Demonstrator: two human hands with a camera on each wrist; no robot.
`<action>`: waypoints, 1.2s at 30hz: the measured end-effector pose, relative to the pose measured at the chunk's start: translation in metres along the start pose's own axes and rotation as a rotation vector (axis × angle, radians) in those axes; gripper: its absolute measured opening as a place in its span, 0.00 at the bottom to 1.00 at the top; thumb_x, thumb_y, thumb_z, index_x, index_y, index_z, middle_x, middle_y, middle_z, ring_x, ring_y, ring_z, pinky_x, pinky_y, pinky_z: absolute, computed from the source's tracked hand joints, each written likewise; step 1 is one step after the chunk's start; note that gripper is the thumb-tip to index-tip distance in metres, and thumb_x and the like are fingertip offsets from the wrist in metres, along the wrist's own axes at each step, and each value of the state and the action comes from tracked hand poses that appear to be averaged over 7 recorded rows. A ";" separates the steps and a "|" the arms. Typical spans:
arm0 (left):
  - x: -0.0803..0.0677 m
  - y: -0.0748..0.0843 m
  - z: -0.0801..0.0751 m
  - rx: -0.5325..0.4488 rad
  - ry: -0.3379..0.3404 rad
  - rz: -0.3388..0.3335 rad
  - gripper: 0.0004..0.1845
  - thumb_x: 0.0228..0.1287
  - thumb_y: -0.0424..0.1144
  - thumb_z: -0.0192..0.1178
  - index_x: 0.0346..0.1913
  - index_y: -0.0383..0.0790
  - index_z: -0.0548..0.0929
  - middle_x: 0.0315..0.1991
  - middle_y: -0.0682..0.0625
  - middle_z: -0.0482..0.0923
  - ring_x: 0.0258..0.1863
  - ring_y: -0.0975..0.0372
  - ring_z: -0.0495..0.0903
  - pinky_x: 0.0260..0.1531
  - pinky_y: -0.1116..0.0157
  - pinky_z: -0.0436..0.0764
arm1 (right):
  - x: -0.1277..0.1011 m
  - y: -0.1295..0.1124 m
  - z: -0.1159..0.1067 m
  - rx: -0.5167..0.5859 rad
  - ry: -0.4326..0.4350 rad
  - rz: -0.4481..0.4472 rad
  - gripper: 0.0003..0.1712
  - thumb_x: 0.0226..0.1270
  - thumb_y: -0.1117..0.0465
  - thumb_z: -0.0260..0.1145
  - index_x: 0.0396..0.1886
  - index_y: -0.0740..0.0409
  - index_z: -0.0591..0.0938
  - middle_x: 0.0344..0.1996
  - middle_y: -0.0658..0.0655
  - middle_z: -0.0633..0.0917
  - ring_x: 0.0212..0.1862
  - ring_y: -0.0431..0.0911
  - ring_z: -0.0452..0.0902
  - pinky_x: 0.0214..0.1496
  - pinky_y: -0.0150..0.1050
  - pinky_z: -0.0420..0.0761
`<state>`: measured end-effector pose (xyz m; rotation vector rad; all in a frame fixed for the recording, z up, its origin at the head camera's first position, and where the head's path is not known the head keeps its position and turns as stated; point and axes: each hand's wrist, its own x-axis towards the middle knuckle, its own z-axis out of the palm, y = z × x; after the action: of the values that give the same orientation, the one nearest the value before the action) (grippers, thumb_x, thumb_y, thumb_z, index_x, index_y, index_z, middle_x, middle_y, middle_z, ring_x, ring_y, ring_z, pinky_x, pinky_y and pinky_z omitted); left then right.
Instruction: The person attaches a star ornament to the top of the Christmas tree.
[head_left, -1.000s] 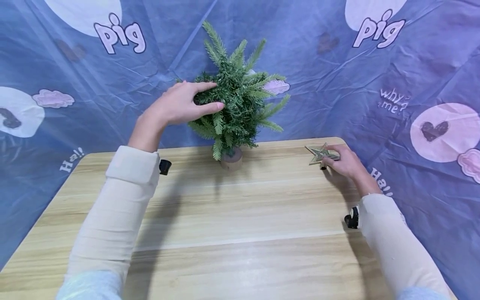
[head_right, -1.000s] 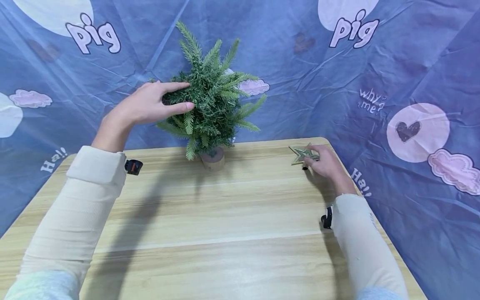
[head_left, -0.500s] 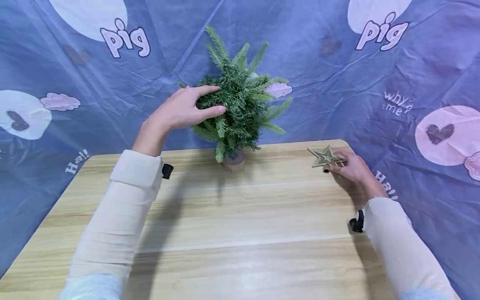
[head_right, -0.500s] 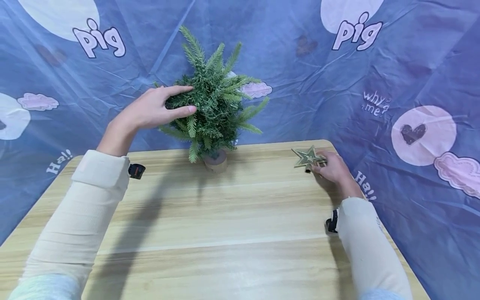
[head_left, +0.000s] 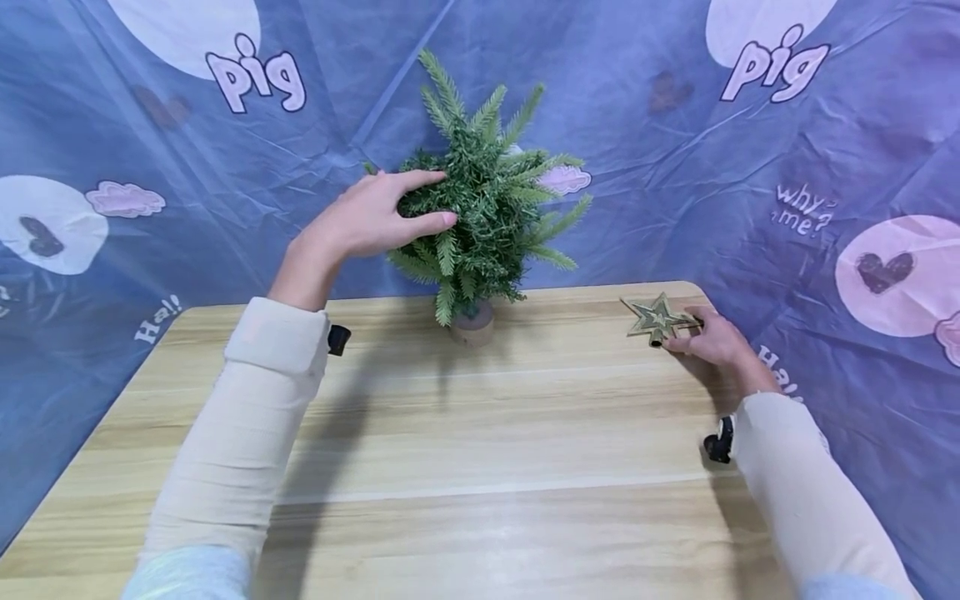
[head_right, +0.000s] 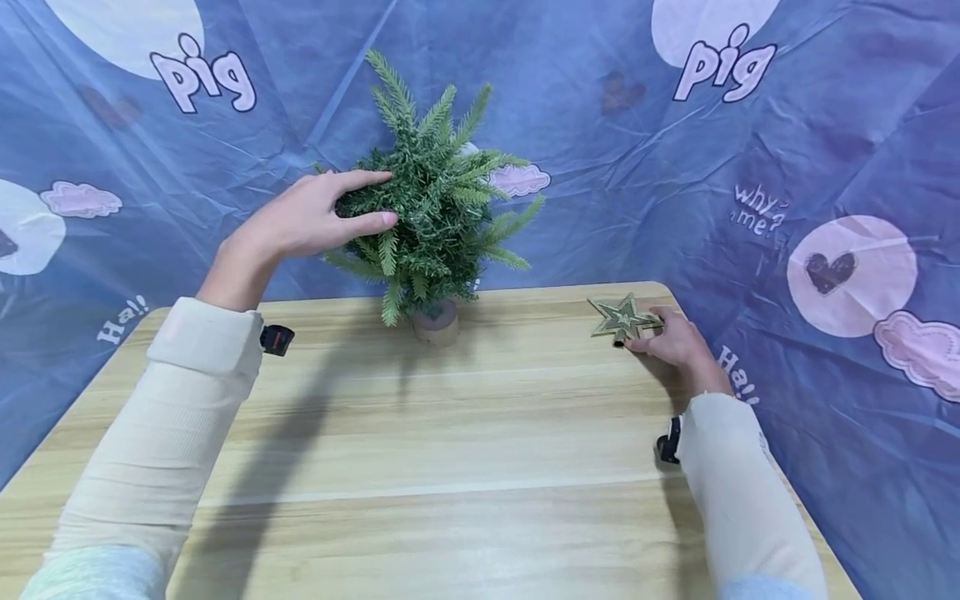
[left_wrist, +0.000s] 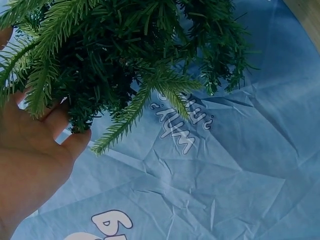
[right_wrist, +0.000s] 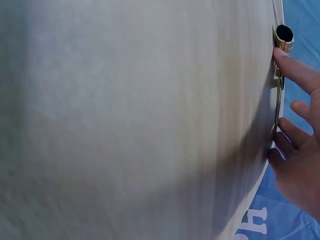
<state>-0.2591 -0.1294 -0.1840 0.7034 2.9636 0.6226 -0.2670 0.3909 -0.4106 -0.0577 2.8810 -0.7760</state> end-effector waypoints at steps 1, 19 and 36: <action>0.000 0.000 0.000 0.000 -0.002 -0.001 0.42 0.69 0.70 0.52 0.81 0.61 0.56 0.80 0.48 0.53 0.79 0.40 0.38 0.76 0.41 0.35 | 0.000 0.000 -0.001 -0.004 -0.005 0.002 0.57 0.64 0.47 0.73 0.75 0.77 0.53 0.65 0.87 0.62 0.65 0.81 0.58 0.67 0.72 0.59; 0.000 0.000 -0.001 -0.006 -0.006 -0.007 0.42 0.69 0.70 0.51 0.81 0.62 0.56 0.80 0.47 0.51 0.78 0.37 0.35 0.74 0.36 0.36 | 0.005 -0.006 -0.002 -0.119 0.030 0.023 0.52 0.57 0.37 0.75 0.58 0.80 0.71 0.54 0.85 0.70 0.55 0.77 0.66 0.60 0.70 0.70; -0.002 0.000 0.001 -0.007 0.001 -0.004 0.40 0.69 0.70 0.51 0.80 0.64 0.57 0.80 0.51 0.51 0.78 0.38 0.33 0.73 0.37 0.35 | 0.002 -0.009 -0.004 -0.115 0.019 0.062 0.61 0.58 0.30 0.71 0.67 0.81 0.65 0.60 0.86 0.67 0.60 0.80 0.63 0.63 0.74 0.65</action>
<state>-0.2578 -0.1300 -0.1848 0.6972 2.9615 0.6339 -0.2696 0.3848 -0.4034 0.0262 2.9271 -0.6031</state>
